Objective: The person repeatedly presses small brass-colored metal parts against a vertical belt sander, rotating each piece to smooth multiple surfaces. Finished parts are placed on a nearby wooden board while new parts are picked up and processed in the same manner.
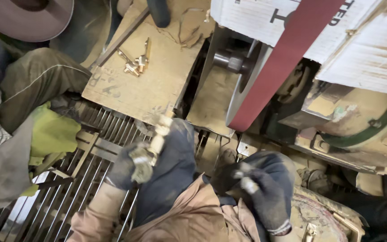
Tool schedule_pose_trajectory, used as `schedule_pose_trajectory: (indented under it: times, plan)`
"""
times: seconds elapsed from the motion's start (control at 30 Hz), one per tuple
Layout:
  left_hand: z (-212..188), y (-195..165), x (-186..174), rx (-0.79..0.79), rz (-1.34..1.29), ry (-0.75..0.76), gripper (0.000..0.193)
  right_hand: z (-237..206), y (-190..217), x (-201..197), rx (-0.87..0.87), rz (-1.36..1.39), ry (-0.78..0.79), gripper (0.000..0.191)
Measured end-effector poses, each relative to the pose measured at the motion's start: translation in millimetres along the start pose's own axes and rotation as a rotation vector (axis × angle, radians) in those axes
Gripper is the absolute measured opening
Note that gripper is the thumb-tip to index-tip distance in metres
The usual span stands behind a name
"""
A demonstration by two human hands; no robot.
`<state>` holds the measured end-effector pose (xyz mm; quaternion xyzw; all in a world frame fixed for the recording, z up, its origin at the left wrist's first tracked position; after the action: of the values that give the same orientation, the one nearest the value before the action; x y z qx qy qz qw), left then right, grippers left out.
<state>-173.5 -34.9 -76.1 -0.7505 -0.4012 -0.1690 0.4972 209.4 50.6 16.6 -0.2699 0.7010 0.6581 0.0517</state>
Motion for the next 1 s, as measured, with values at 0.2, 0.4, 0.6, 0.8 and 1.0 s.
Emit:
schedule_pose_trajectory:
  times: [0.2, 0.4, 0.6, 0.8, 1.0]
  plan:
    - [-51.0, 38.8, 124.7, 0.274, 0.686, 0.579, 0.031, -6.7, 28.8, 83.5, 0.097, 0.578, 0.43, 0.038]
    - [-36.3, 131.0, 168.0, -0.329, 0.085, 0.556, 0.026, -23.9, 6.4, 71.0, 0.373, 1.182, 0.2, 0.044]
    - [-2.0, 111.0, 159.8, -0.007, 0.426, 0.56, 0.032, -26.0, -33.2, 17.0, 0.258, 0.947, 0.01, 0.044]
    - [11.0, 115.8, 179.7, 0.265, 0.809, 0.757, 0.063, -34.6, -28.2, 25.3, 0.324, 0.404, 0.479, 0.035]
    - [6.8, 162.5, 165.5, -0.537, 0.101, 0.492, 0.044, -28.8, 8.9, 2.5, 0.126, 0.014, 0.408, 0.039]
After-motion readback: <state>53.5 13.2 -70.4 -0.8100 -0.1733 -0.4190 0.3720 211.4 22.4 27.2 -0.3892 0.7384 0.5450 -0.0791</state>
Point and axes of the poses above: each hand's wrist, its own z-axis towards the middle knuckle, its own x-axis out of the palm, y = z × x, the point moved 9 cm from there along z, towards the middle knuckle, and after that the axes turned 5 degrees about -z, right-handed, at the moved point
